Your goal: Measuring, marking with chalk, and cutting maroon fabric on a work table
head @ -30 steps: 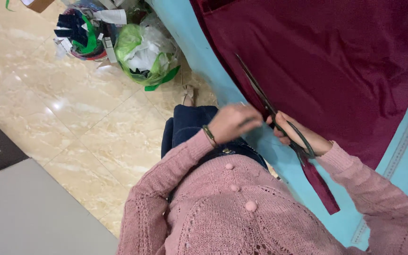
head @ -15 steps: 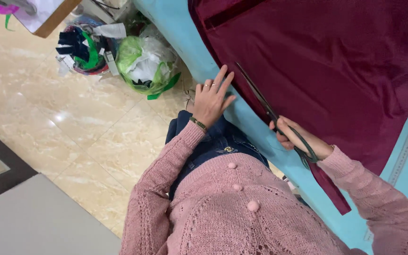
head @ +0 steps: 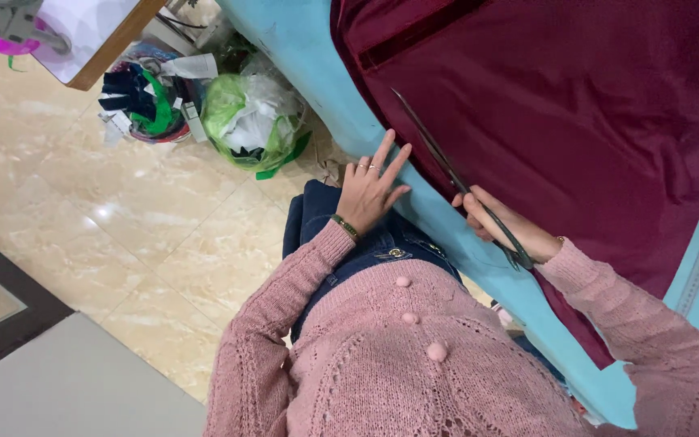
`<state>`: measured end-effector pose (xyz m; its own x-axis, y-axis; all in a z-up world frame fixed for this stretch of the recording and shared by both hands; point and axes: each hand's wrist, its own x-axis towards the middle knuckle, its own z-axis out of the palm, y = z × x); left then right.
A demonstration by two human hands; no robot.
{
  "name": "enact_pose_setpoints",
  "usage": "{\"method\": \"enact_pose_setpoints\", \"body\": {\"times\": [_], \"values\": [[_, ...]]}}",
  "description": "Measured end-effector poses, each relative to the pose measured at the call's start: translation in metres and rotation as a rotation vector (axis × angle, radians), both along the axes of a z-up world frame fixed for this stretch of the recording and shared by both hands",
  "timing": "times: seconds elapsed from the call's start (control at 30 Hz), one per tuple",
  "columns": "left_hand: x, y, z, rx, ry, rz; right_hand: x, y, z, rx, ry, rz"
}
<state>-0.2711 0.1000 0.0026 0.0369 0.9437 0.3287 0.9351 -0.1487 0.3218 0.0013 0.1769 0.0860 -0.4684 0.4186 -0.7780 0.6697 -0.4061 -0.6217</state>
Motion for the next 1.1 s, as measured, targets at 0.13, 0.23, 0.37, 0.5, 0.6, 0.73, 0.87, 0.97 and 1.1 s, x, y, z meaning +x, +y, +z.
{"method": "enact_pose_setpoints", "body": {"times": [0.13, 0.23, 0.37, 0.5, 0.6, 0.73, 0.87, 0.97, 1.1], "values": [[-0.003, 0.001, -0.005, -0.013, 0.026, -0.017, -0.003, 0.001, -0.003, -0.004, 0.043, -0.015], [-0.006, 0.005, -0.006, -0.006, 0.019, -0.018, 0.011, 0.000, -0.027, 0.003, 0.062, -0.003], [-0.028, 0.034, -0.015, 0.030, -0.047, 0.084, 0.010, 0.000, -0.022, 0.015, 0.088, -0.002], [-0.071, 0.078, -0.010, 0.067, -0.304, 0.434, -0.001, -0.002, -0.009, -0.038, 0.108, -0.080], [-0.089, 0.100, 0.014, 0.086, -0.431, 0.545, -0.004, -0.007, -0.006, -0.071, 0.134, -0.148], [-0.092, 0.118, 0.007, 0.148, -0.398, 0.584, -0.022, -0.001, 0.029, -0.063, 0.074, -0.124], [-0.091, 0.132, 0.004, 0.061, -0.460, 0.709, -0.019, -0.002, 0.025, -0.047, 0.076, -0.116], [-0.093, 0.141, 0.006, 0.022, -0.429, 0.743, -0.010, -0.003, 0.008, -0.035, 0.107, -0.111], [-0.102, 0.152, 0.003, 0.015, -0.333, 0.658, -0.024, 0.002, 0.031, -0.035, 0.039, -0.095]]}}
